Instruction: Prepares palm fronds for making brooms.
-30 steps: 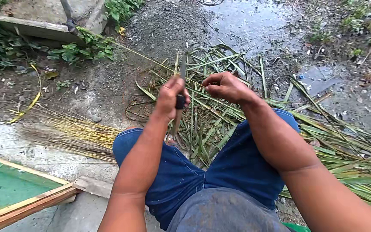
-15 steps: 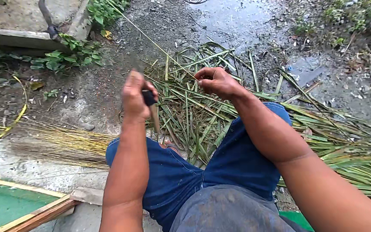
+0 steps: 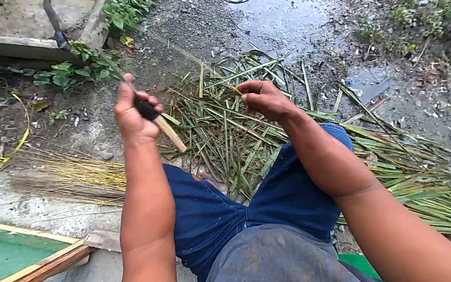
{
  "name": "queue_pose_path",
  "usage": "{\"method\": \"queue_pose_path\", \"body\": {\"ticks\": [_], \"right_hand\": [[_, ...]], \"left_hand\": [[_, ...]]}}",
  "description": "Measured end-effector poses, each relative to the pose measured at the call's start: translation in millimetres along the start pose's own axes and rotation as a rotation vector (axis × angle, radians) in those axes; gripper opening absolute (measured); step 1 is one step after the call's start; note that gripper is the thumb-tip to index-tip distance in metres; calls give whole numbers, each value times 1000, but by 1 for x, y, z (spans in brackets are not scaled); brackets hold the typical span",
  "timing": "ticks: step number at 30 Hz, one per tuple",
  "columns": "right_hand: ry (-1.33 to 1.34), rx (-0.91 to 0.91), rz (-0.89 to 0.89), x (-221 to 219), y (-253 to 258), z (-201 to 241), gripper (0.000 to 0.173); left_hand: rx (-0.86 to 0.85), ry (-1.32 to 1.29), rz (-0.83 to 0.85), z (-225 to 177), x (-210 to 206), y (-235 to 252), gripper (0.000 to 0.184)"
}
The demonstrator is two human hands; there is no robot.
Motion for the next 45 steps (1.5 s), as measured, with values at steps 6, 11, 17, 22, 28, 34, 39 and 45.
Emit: {"method": "queue_pose_path", "body": {"ticks": [6, 11, 17, 22, 28, 34, 39, 45], "right_hand": [[239, 159, -120, 4, 10, -3, 9], [369, 194, -134, -16, 14, -5, 9], [377, 168, -83, -31, 17, -18, 8], [465, 153, -62, -16, 9, -7, 19], [467, 138, -6, -33, 7, -7, 21], [425, 247, 15, -14, 3, 1, 21], [485, 255, -89, 5, 1, 6, 22], [515, 181, -107, -27, 8, -2, 22]], "left_hand": [[127, 162, 311, 9, -28, -41, 35], [448, 246, 666, 40, -65, -83, 35], [382, -13, 314, 62, -71, -79, 31], [255, -23, 230, 46, -52, -49, 30], [329, 36, 355, 54, -79, -77, 30], [228, -42, 185, 40, -51, -39, 34], [126, -69, -7, 30, -36, -26, 36], [274, 50, 372, 57, -88, -80, 36]]}}
Point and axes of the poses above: each hand's wrist, its own y-axis towards the middle knuckle, its own x-axis out of the back of the hand, z = x × y, the point moved 3 cm from there along y, towards the middle knuckle, and after that the axes turned 13 degrees about -x, right-handed, at the moved point
